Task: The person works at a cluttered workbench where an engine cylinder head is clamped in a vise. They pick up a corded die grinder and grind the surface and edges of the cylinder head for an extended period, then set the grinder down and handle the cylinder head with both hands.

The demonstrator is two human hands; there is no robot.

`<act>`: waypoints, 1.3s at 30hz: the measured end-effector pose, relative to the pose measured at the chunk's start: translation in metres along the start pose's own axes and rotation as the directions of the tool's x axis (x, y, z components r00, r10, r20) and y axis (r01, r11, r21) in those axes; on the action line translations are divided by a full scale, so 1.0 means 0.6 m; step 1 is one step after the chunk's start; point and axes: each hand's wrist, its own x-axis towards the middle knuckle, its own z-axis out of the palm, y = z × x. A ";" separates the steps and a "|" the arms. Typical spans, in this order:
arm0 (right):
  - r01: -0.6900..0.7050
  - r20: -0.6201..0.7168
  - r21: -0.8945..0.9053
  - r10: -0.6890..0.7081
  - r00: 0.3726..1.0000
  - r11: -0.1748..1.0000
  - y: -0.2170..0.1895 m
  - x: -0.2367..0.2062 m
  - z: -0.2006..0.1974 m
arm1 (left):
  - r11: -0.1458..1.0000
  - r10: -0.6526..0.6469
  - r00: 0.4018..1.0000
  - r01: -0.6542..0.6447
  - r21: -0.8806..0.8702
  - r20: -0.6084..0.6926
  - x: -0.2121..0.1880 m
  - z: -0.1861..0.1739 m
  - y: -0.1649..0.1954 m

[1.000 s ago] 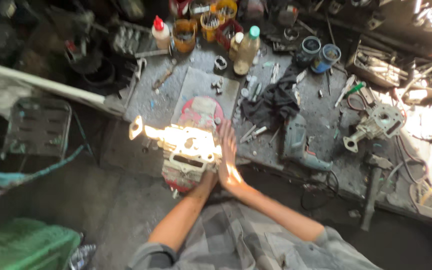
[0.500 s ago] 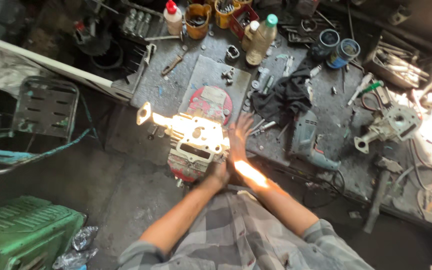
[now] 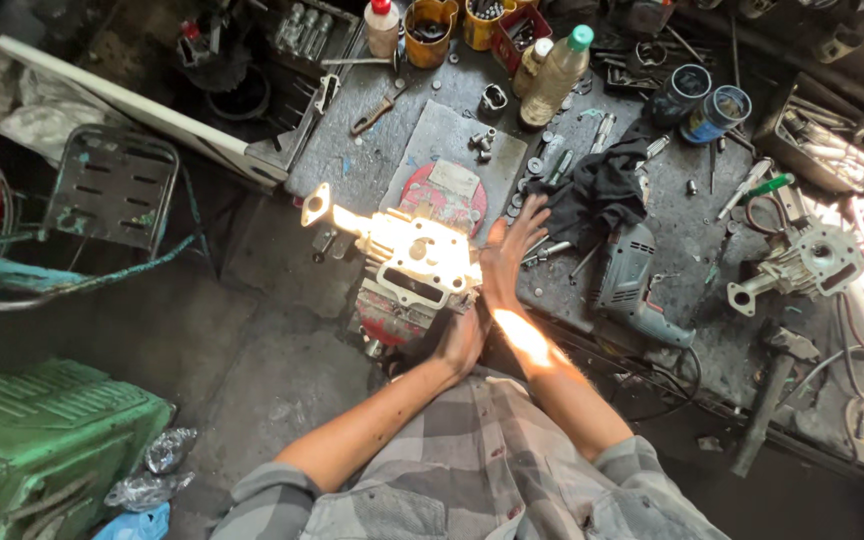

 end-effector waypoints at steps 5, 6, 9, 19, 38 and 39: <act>0.175 0.125 0.306 -0.221 0.967 0.936 0.005 -0.056 -0.001 | 0.980 -0.137 0.979 0.156 -0.125 0.148 0.046 -0.013 0.016; 0.070 0.155 0.257 -0.113 0.982 0.964 0.003 -0.067 0.004 | 0.976 -0.156 0.974 0.178 -0.129 0.165 0.054 -0.014 0.018; -0.123 0.159 0.097 0.106 0.982 0.988 0.000 -0.045 0.021 | 0.983 -0.168 0.980 0.175 -0.054 0.107 0.037 -0.014 0.009; -0.058 0.338 0.306 -0.051 0.940 0.950 0.010 -0.086 -0.085 | 0.642 -0.167 0.983 0.165 0.749 -0.073 -0.070 -0.072 0.044; -0.308 0.917 0.353 -0.261 0.303 0.884 0.066 -0.015 -0.075 | 0.896 0.335 0.826 -0.131 0.424 -0.453 -0.124 -0.068 -0.063; -0.410 0.914 0.381 -0.271 0.301 0.829 0.069 -0.011 -0.076 | 0.898 0.343 0.817 -0.139 0.418 -0.464 -0.129 -0.061 -0.073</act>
